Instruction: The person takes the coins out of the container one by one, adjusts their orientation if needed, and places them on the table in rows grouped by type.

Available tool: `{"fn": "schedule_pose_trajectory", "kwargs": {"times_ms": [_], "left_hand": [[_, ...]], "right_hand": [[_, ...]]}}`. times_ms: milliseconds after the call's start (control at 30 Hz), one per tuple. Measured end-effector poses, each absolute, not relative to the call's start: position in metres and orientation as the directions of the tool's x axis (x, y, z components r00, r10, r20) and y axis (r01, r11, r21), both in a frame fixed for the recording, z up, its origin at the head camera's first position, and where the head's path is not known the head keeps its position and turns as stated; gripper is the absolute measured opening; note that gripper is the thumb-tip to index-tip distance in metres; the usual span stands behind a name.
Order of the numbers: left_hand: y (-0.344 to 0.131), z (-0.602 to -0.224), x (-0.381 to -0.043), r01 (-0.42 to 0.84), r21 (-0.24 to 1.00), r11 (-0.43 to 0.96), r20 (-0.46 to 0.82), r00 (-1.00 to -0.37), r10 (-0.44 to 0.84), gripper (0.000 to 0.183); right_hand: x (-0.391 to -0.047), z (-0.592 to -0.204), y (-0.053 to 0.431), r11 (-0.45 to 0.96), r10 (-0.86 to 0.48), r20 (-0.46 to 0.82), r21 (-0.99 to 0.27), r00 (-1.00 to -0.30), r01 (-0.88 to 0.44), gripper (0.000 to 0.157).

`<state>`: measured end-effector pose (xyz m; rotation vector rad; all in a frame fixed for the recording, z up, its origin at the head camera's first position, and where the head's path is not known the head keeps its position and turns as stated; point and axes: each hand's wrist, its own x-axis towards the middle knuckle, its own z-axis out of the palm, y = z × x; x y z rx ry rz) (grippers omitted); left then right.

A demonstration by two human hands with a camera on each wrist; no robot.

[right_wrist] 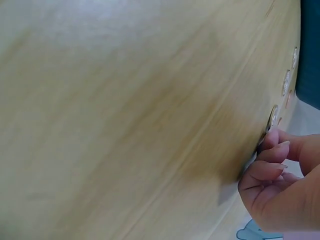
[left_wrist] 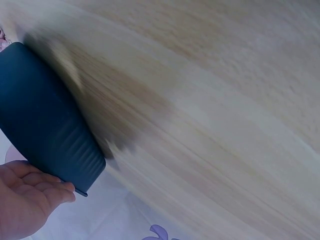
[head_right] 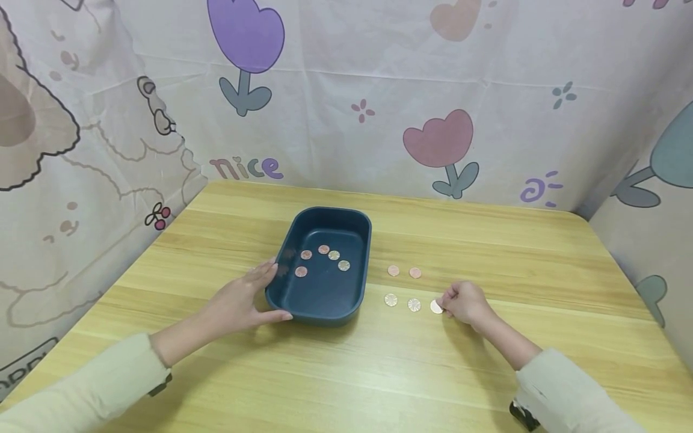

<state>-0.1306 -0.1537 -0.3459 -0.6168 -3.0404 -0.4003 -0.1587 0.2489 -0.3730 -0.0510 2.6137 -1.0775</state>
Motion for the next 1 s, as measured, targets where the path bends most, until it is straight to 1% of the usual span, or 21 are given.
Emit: {"fn": "schedule_pose_trajectory", "kwargs": {"times_ms": [267, 433, 533, 733, 1000], "left_hand": [[-0.153, -0.346, -0.131, 0.390, 0.251, 0.886, 0.072, -0.920, 0.384, 0.099], [-0.153, -0.346, -0.131, 0.388, 0.249, 0.887, 0.076, -0.921, 0.382, 0.098], [-0.154, -0.347, -0.131, 0.388, 0.250, 0.887, 0.078, -0.921, 0.381, 0.098], [-0.154, -0.346, -0.131, 0.386, 0.254, 0.887, 0.070, -0.922, 0.381, 0.098], [-0.154, -0.345, -0.131, 0.392, 0.258, 0.883, 0.075, -0.920, 0.386, 0.099]], "right_hand": [[-0.159, -0.370, 0.250, 0.734, -0.136, -0.249, -0.675, -0.959, 0.071, 0.011], [-0.162, -0.363, 0.244, 0.746, -0.131, -0.138, -0.666, -0.982, -0.005, 0.017], [-0.164, -0.357, 0.237, 0.740, -0.128, -0.073, -0.671, -0.989, -0.047, 0.018], [-0.168, -0.345, 0.218, 0.691, -0.138, -0.003, -0.717, -0.990, -0.094, 0.015], [-0.177, -0.327, 0.187, 0.600, -0.150, 0.039, -0.790, -0.988, -0.122, 0.016]]}}
